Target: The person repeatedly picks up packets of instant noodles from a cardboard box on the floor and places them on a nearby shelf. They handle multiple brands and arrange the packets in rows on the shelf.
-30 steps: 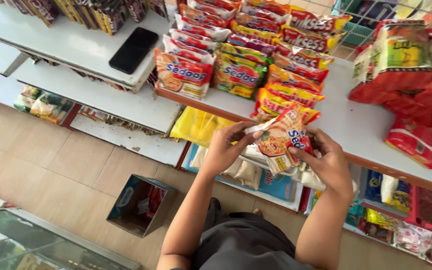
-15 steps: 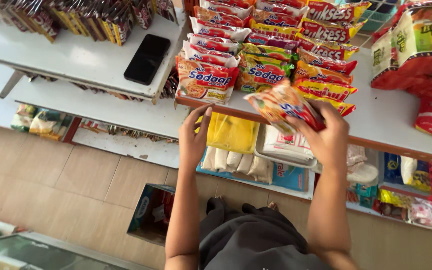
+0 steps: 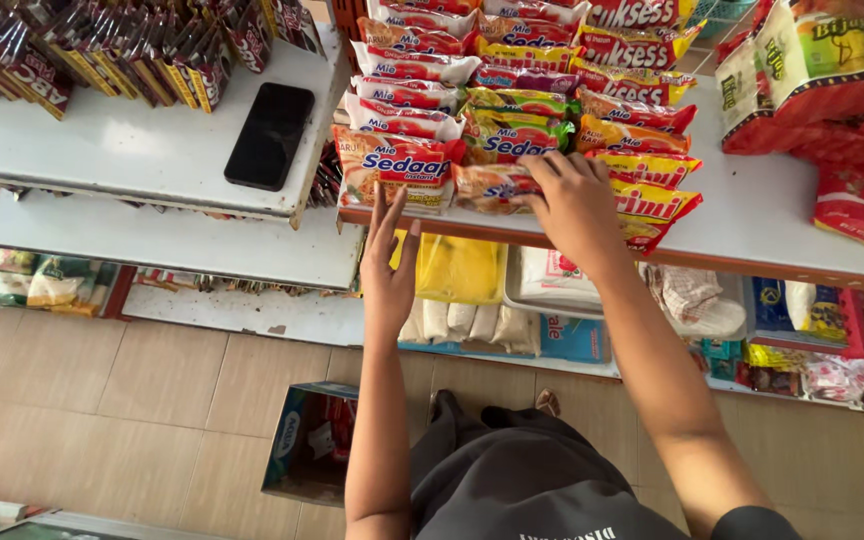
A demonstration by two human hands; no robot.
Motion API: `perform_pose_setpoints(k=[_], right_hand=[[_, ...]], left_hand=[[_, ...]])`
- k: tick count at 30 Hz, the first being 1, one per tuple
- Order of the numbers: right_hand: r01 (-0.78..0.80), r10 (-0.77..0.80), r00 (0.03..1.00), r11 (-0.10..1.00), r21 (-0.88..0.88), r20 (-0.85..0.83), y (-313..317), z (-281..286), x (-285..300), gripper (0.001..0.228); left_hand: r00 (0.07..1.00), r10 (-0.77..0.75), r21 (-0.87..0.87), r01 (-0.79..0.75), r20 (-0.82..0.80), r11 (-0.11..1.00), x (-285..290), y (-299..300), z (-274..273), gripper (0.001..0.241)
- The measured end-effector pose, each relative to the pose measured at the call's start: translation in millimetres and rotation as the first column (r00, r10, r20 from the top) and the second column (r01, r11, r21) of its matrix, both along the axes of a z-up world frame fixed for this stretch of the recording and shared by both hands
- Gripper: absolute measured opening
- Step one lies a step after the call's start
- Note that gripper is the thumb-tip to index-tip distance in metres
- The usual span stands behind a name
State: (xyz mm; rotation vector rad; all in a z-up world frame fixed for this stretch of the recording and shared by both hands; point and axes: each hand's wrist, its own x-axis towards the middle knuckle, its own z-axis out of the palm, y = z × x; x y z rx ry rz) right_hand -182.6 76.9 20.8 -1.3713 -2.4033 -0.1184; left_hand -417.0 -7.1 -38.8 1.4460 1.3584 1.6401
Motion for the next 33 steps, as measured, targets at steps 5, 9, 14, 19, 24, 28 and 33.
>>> perform_pose_setpoints(k=[5,9,14,19,24,28,33], right_hand=[[0.071,-0.077,0.997,0.974,0.214,0.021,7.6,-25.2,-10.8,0.059],[0.115,-0.142,0.987,0.946,0.301,0.068,5.0,-41.9,-22.3,0.074],[0.098,-0.122,0.988,0.968,0.231,0.091,1.0,-51.6,-34.3,0.085],[0.091,-0.098,0.994,0.984,0.156,0.04,2.5,-46.3,-37.4,0.086],[0.116,-0.121,0.991,0.989,0.091,0.048,6.1,-49.6,-41.0,0.089],[0.152,-0.155,0.987,0.984,0.096,0.028,7.1,-54.0,-45.5,0.088],[0.121,-0.117,0.992,0.99,0.076,-0.055,7.3,-42.6,-48.4,0.086]], left_hand=[[1.0,-0.004,-0.03,0.005,0.015,1.0,3.5,-0.2,-6.3,0.043],[1.0,-0.019,-0.06,0.02,0.021,0.998,3.7,1.7,-6.3,0.043],[0.998,-0.016,-0.055,0.013,-0.059,0.998,9.0,2.7,-5.3,0.045],[0.998,-0.016,-0.069,0.012,-0.058,0.998,13.4,1.5,-3.7,0.042],[0.999,-0.022,-0.055,0.019,-0.047,0.998,15.7,1.5,-4.3,0.036],[0.999,-0.023,-0.056,0.021,-0.034,0.998,22.6,1.0,2.2,0.035],[0.995,-0.072,-0.016,0.073,0.064,0.997,46.0,-0.7,22.0,0.031]])
